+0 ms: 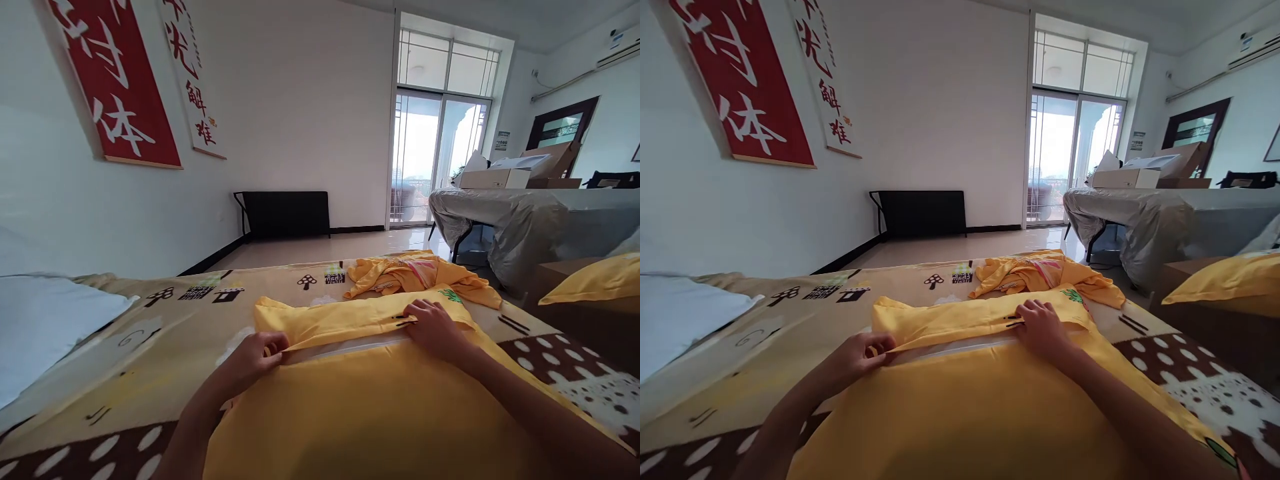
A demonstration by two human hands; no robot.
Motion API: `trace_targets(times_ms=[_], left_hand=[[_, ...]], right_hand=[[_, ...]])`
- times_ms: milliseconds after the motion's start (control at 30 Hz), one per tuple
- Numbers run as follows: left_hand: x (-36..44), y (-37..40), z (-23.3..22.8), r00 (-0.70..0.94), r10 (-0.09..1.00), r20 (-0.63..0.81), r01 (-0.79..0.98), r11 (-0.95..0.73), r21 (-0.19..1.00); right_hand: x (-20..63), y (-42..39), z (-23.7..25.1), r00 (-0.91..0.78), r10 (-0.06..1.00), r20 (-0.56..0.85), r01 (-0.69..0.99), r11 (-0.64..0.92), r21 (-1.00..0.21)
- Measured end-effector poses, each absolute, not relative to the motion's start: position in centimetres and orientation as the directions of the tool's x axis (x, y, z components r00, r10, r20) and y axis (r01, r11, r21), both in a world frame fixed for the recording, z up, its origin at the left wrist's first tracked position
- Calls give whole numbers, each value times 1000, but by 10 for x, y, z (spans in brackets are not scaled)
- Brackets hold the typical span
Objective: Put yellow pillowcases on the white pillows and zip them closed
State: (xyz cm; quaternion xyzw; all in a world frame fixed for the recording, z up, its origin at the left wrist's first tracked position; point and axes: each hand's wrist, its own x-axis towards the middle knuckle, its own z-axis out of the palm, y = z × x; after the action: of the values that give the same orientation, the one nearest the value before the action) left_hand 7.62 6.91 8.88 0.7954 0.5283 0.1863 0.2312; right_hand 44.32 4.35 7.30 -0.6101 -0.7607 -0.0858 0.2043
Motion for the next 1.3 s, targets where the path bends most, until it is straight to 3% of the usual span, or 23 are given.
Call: trace_targets(times_ms=[133, 300, 433, 567, 633, 733, 800, 933, 1067, 1167, 1233, 1300], left_hand=[[69, 67, 71, 377, 926, 34, 677, -300, 672], [64, 66, 64, 374, 924, 81, 633, -318, 705], [66, 68, 62, 374, 919, 124, 586, -338, 737], [66, 71, 56, 363, 921, 142, 587, -345, 732], [65, 73, 53, 365, 921, 138, 603, -347, 718], [64, 74, 52, 355, 923, 150, 605, -349, 716], [65, 72, 54, 335, 929, 160, 604, -342, 720], [69, 68, 59, 302, 936, 179, 617, -335, 712], [70, 67, 61, 288, 939, 190, 622, -334, 708], [69, 66, 62, 287, 938, 196, 619, -337, 709], [67, 65, 62, 287, 938, 196, 619, -338, 709], [67, 65, 63, 278, 940, 196, 616, -331, 715]], right_hand=[[354, 45, 81, -445, 791, 420, 844, 527, -98], [267, 49, 86, -614, 701, 362, 768, 637, 70], [234, 55, 80, -658, 672, 339, 734, 672, 92], [231, 61, 63, -628, 702, 337, 751, 659, 28], [233, 61, 59, -586, 704, 402, 757, 652, -39], [237, 54, 59, -556, 600, 575, 692, 717, -79], [241, 45, 59, -583, 543, 604, 652, 757, -51], [250, 32, 48, -665, 574, 478, 666, 745, 34], [253, 28, 36, -759, 508, 408, 599, 790, 131], [250, 31, 40, -762, 501, 411, 550, 835, 2], [248, 36, 48, -717, 566, 407, 529, 822, -212], [245, 41, 56, -613, 695, 375, 542, 715, -441]])
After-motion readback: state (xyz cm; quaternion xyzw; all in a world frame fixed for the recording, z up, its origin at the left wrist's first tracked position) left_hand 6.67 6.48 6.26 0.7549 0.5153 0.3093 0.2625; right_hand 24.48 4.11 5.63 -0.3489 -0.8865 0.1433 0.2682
